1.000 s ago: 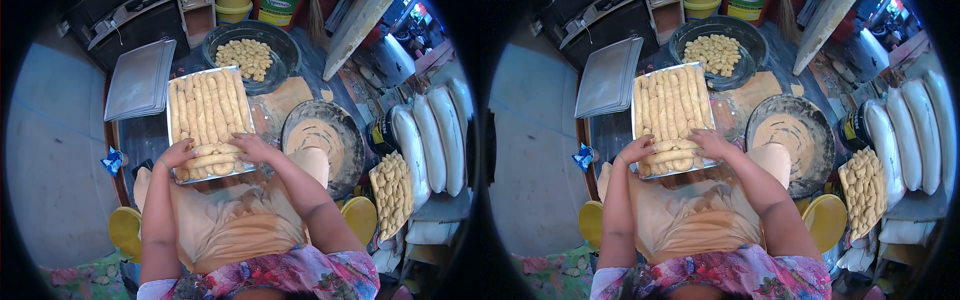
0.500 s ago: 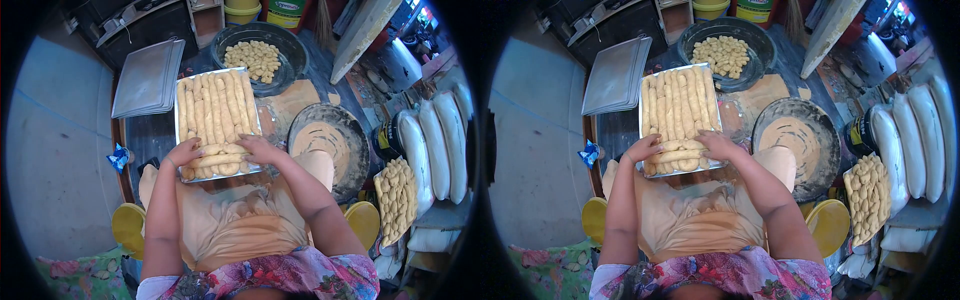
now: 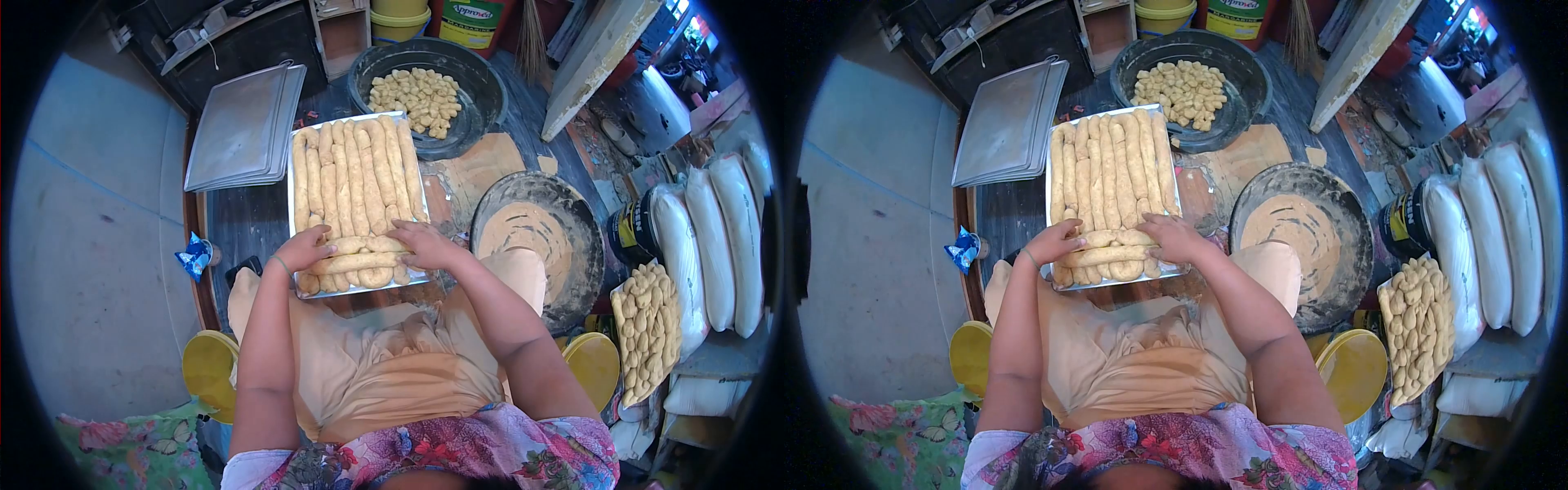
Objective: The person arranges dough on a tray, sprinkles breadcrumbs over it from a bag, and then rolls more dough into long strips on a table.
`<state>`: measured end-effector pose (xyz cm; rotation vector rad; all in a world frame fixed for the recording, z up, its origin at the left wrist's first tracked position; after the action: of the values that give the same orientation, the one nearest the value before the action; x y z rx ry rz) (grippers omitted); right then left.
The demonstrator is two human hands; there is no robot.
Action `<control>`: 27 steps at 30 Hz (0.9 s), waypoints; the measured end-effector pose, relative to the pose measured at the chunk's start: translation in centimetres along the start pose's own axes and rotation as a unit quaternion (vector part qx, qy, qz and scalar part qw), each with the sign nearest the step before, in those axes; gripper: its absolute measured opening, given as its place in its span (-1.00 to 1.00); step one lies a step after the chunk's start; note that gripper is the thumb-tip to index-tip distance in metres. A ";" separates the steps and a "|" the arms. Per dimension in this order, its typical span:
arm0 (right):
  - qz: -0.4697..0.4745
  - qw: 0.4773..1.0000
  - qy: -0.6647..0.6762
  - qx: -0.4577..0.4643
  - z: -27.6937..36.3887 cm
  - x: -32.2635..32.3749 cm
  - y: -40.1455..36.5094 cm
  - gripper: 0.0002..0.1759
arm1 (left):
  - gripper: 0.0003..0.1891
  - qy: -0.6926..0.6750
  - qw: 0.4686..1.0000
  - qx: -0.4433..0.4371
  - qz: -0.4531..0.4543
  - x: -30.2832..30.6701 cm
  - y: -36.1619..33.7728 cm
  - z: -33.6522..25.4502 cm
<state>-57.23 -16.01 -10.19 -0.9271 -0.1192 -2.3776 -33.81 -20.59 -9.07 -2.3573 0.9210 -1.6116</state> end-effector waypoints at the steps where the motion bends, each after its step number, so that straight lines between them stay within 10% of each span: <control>1: -0.003 1.000 -0.001 0.004 -0.1 0.0 0.0 -0.31 | -0.31 0.002 1.000 0.000 -0.004 0.1 -0.1 -0.1; 6: -0.008 0.999 0.032 -0.019 -0.3 0.6 0.7 -0.30 | -0.37 0.010 0.998 0.056 -0.025 1.7 -0.8 -1.1; 9: -0.070 0.997 0.037 0.021 0.6 1.2 0.3 -0.27 | -0.42 0.043 0.990 -0.036 -0.131 1.8 -0.3 -2.2; 12: -0.051 0.997 -0.020 0.052 1.6 -0.5 0.1 -0.22 | -0.37 0.144 0.976 -0.156 -0.045 -0.8 -0.3 -4.9; 16: 0.002 0.995 -0.095 0.028 0.9 -2.3 0.4 -0.11 | -0.22 0.222 0.970 -0.097 0.016 -1.9 0.3 -4.8; 22: -0.056 0.994 -0.091 0.035 1.9 -1.3 0.0 -0.09 | -0.16 0.253 0.956 -0.043 -0.139 -2.0 0.1 -6.1; 27: -0.051 0.994 -0.093 0.007 0.6 -2.5 0.6 -0.15 | -0.14 0.276 0.961 -0.021 -0.008 -6.1 0.9 -6.2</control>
<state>-55.09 -15.16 -11.42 -1.1610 -0.2601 -2.3738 -41.07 -16.63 -11.76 -1.9603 1.0266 -2.3349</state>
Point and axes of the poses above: each hand's wrist, its own y-axis towards the middle knuckle, its own x-axis out of the back of the hand, z = x × y, the point moved 8 cm from there along y, towards the middle knuckle, and after that the axes turned 14 degrees about y, right-handed, at the moved point
